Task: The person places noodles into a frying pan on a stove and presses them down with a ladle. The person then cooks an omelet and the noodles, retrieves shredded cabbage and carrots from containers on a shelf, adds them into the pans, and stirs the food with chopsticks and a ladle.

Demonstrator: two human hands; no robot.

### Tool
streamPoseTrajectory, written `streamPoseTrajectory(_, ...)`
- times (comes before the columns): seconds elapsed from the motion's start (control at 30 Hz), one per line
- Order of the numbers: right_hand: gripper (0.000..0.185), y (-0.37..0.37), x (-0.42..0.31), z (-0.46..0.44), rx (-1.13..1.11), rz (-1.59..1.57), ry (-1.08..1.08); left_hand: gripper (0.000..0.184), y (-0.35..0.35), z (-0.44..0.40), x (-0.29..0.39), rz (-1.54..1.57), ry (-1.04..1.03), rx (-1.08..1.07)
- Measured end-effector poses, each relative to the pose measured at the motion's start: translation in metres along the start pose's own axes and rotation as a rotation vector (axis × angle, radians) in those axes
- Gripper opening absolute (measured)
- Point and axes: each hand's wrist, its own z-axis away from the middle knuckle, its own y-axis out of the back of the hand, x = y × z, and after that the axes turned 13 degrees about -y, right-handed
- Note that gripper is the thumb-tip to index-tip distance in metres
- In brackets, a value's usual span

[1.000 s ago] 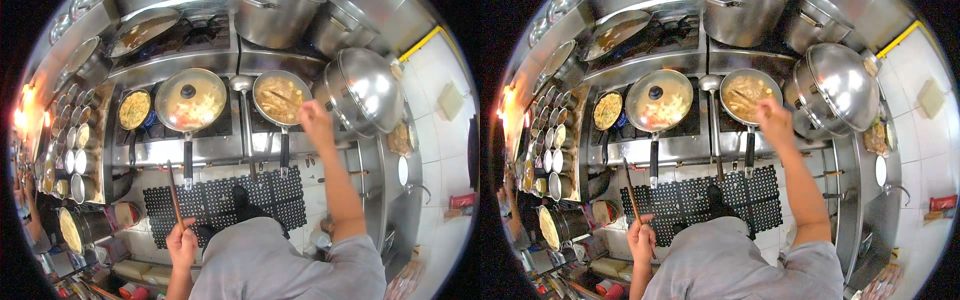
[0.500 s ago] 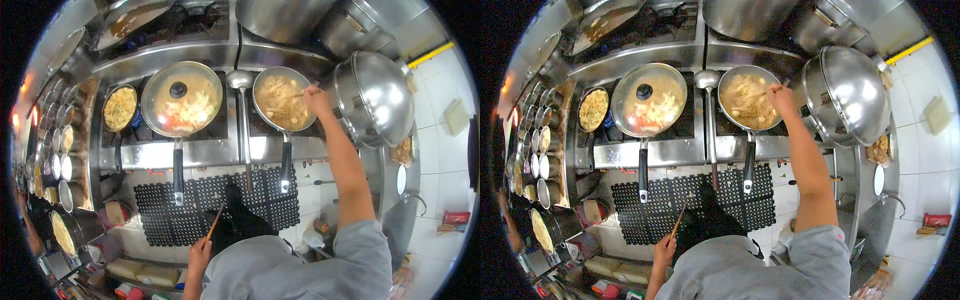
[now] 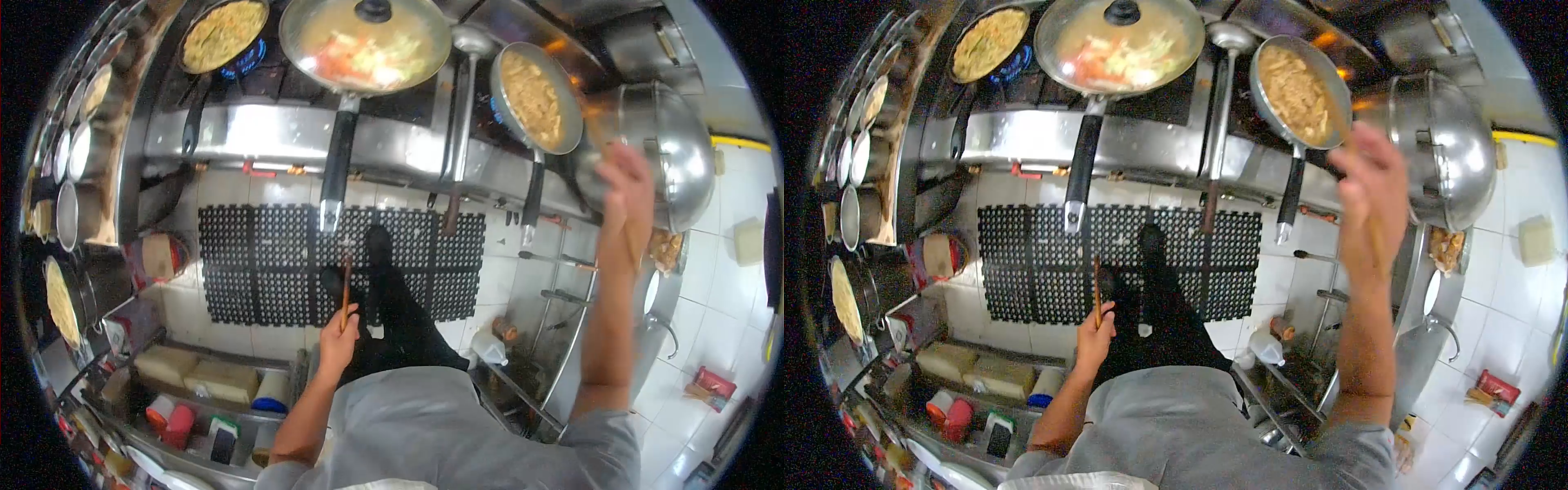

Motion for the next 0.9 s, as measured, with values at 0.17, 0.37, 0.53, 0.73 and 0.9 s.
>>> streamPoseTrajectory(0.17,0.019,-0.084,-0.075,0.113,-0.682,-0.168,0.401,0.026,0.018,0.047,-0.031,-0.006,0.053,0.12)
streamPoseTrajectory(0.37,0.017,-0.189,0.034,0.222,-0.976,0.192,-0.023,0.025,0.057,0.102,-0.076,0.033,0.256,0.364)
streamPoseTrajectory(0.53,0.021,-0.237,0.267,0.256,-0.241,0.106,-0.826,0.024,0.057,0.095,-0.098,0.028,0.307,0.461)
streamPoseTrajectory(0.73,0.035,-0.286,0.27,0.204,0.057,-1.035,-1.246,0.025,0.043,0.071,-0.121,0.095,0.324,0.398)
streamPoseTrajectory(0.9,0.033,-0.306,0.27,0.201,0.138,-1.02,-1.229,0.025,0.046,0.06,-0.147,0.153,0.389,0.355)
